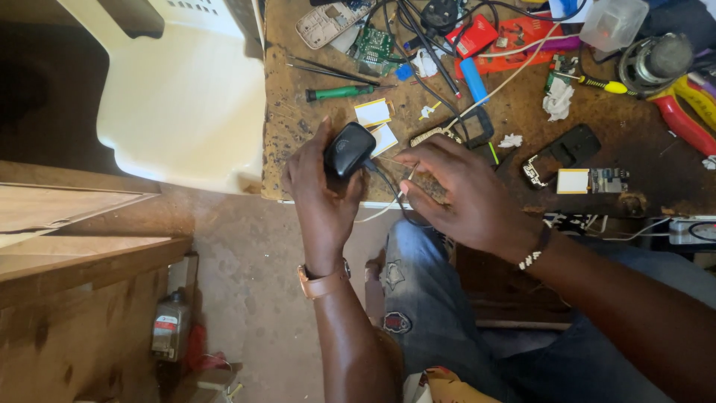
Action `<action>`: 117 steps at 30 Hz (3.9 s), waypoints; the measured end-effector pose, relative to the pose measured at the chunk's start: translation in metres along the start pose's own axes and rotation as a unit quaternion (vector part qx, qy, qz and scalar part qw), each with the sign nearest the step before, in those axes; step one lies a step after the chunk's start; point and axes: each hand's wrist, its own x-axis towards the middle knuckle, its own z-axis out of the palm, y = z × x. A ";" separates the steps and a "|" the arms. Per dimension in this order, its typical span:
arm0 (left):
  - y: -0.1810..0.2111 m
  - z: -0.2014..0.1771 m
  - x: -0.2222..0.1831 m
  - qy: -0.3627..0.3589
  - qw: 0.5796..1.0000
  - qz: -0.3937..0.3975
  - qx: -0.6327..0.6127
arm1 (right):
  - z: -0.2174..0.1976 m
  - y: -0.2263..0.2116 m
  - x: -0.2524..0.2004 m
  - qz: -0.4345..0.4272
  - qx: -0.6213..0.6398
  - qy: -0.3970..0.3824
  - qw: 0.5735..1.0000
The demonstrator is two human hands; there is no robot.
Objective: Assembling and repairing a small electronic device by connecting internal components and testing connections on a workbench.
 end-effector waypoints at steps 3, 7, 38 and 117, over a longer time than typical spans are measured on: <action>0.002 -0.005 0.003 -0.023 1.000 0.011 0.013 | -0.013 -0.008 -0.004 -0.001 0.004 0.006 1.000; 0.009 -0.021 0.004 -0.049 0.996 0.041 -0.067 | -0.038 -0.012 -0.018 -0.015 -0.074 0.003 0.997; -0.059 0.006 -0.013 0.088 0.953 -0.009 -0.291 | 0.029 0.013 -0.001 0.127 0.151 0.005 0.980; 0.048 0.031 -0.002 -0.045 0.941 0.069 -0.330 | -0.017 0.024 -0.047 0.156 0.402 -0.129 0.893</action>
